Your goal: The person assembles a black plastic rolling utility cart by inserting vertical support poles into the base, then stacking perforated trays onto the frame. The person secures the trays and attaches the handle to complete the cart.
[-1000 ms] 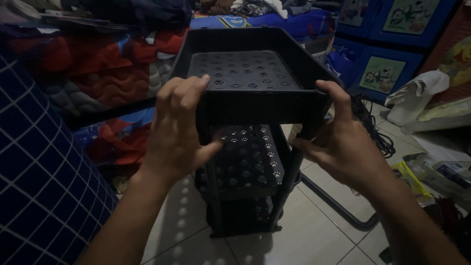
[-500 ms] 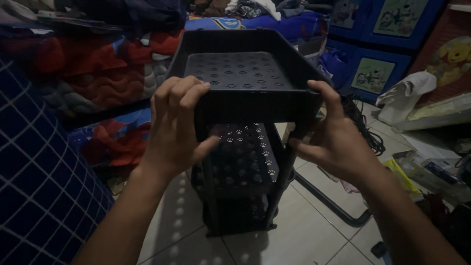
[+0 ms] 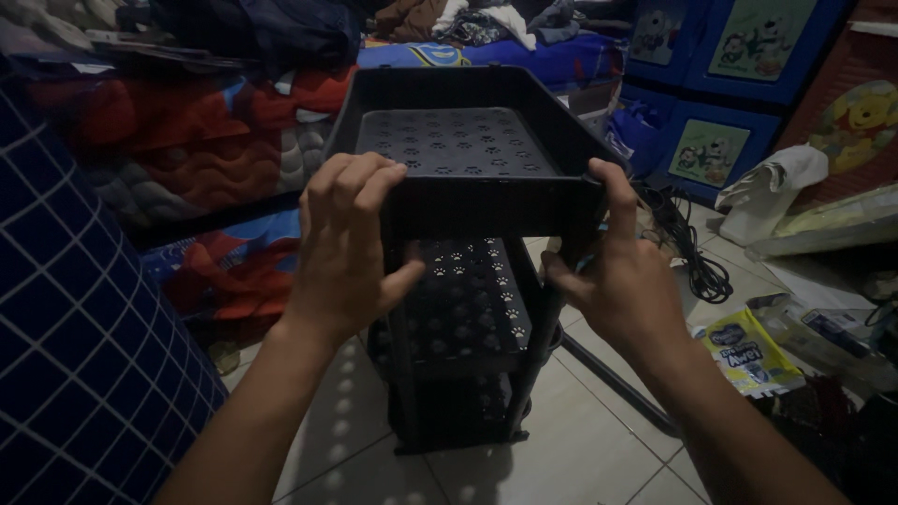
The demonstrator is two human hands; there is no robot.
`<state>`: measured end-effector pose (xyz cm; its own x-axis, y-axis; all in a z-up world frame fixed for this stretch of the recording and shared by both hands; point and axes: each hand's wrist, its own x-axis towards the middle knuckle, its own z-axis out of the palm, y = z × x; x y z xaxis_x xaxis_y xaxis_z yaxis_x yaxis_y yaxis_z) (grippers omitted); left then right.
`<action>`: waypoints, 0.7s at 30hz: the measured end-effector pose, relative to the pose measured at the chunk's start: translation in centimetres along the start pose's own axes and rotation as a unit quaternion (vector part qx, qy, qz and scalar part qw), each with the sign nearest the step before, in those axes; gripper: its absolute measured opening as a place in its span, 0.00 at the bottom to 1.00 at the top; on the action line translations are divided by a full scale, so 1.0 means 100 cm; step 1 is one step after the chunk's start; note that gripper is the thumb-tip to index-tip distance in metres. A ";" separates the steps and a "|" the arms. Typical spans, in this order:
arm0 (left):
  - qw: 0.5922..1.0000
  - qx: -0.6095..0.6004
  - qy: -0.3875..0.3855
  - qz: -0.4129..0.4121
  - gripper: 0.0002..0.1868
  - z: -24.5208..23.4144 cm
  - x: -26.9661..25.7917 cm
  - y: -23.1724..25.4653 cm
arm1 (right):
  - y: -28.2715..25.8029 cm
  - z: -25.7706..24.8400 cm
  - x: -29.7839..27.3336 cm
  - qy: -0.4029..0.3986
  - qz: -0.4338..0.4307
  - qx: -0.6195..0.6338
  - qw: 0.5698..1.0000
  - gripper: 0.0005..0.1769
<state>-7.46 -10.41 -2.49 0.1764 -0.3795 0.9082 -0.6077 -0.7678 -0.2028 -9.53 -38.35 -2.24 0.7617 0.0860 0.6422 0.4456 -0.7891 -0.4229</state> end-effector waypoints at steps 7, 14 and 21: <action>1.000 -0.002 -0.001 0.002 0.56 -0.001 0.001 -0.001 | 0.004 -0.004 0.006 -0.012 0.012 0.031 0.999 0.49; 1.000 -0.008 0.009 -0.008 0.51 0.001 0.001 -0.001 | 0.001 0.002 0.002 0.019 0.018 0.077 0.997 0.46; 0.999 -0.038 0.023 -0.029 0.48 0.009 -0.002 -0.002 | -0.001 0.006 0.004 0.032 0.011 0.033 0.999 0.48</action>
<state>-6.70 -10.67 -2.98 0.1795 -0.3098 0.9337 -0.6542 -0.7464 -0.1219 -8.99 -37.86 -2.29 0.7408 0.0286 0.6711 0.4609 -0.7486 -0.4767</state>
